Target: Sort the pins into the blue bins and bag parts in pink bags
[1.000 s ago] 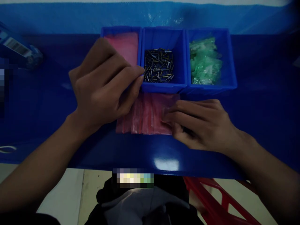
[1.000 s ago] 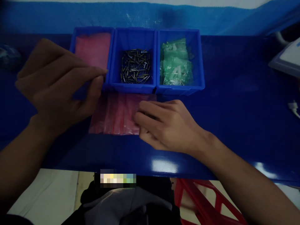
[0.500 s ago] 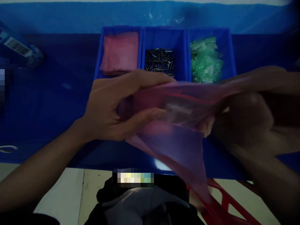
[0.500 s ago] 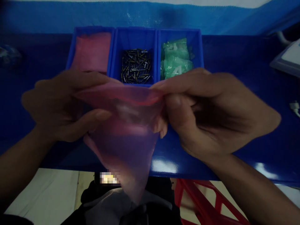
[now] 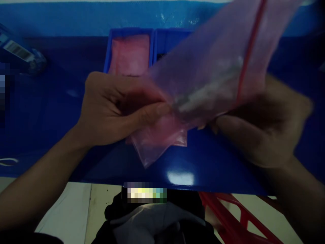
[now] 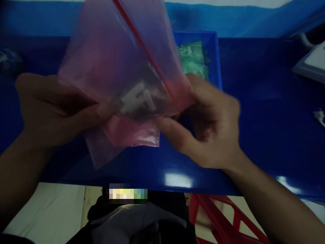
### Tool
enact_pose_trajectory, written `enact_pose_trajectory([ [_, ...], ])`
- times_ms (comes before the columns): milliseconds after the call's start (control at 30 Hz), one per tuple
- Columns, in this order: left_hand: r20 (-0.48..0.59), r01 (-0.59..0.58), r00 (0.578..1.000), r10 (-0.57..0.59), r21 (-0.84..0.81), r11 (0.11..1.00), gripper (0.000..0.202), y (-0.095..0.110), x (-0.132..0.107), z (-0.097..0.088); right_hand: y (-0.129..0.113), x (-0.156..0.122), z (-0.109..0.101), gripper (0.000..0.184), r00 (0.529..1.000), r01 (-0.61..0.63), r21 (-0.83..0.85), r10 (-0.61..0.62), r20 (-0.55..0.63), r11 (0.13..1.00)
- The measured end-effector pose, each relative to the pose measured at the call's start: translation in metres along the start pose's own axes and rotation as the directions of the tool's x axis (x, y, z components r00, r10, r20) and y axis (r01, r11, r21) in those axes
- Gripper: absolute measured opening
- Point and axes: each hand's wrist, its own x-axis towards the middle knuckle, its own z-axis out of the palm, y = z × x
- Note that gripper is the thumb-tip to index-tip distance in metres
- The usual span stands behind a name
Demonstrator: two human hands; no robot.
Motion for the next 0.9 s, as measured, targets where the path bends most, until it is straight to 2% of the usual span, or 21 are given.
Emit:
enact_pose_trajectory([
  [67, 0.068, -0.084, 0.994, 0.087, -0.036, 0.996, 0.008, -0.003, 0.0, -0.001, -0.006, -0.001, 0.005, 0.009, 0.992, 0.007, 0.031, -0.011, 0.13, 0.999],
  [133, 0.084, -0.072, 0.994, 0.072, -0.008, 0.997, 0.019, -0.005, 0.0, -0.004, -0.008, -0.001, 0.007, 0.02, 0.985, 0.027, 0.039, -0.033, 0.172, 0.999],
  [200, 0.03, 0.014, 0.999, -0.015, 0.027, 1.0, 0.036, -0.006, 0.001, -0.008, -0.005, -0.001, 0.007, 0.032, 0.993, -0.014, 0.067, 0.006, 0.119, 0.998],
  [267, -0.038, 0.067, 0.997, -0.067, -0.001, 0.998, 0.047, -0.009, 0.002, -0.012, 0.0, 0.0, 0.005, 0.036, 0.997, -0.072, 0.164, 0.073, -0.001, 0.984],
  [367, -0.13, 0.108, 0.984, -0.119, -0.088, 0.99, 0.034, -0.012, 0.002, -0.013, 0.006, 0.004, 0.004, 0.024, 0.983, -0.105, 0.309, 0.145, -0.11, 0.945],
  [467, -0.165, 0.157, 0.971, -0.173, -0.105, 0.982, 0.016, -0.01, 0.001, -0.009, 0.007, 0.005, 0.005, 0.024, 0.976, -0.165, 0.35, 0.203, -0.075, 0.922],
  [567, -0.134, 0.161, 0.976, -0.171, -0.083, 0.984, 0.009, -0.002, 0.001, -0.003, 0.005, 0.001, 0.008, 0.027, 0.963, -0.228, 0.294, 0.26, -0.072, 0.928],
  [733, -0.122, 0.157, 0.978, -0.168, -0.097, 0.983, 0.013, 0.003, 0.002, -0.003, 0.002, -0.005, 0.01, 0.037, 0.956, -0.208, 0.182, 0.239, -0.168, 0.961],
  [900, -0.153, 0.151, 0.978, -0.139, 0.068, 0.986, 0.024, 0.0, 0.0, -0.005, 0.005, -0.003, 0.01, 0.025, 0.951, -0.181, 0.221, 0.228, -0.207, 0.958],
])
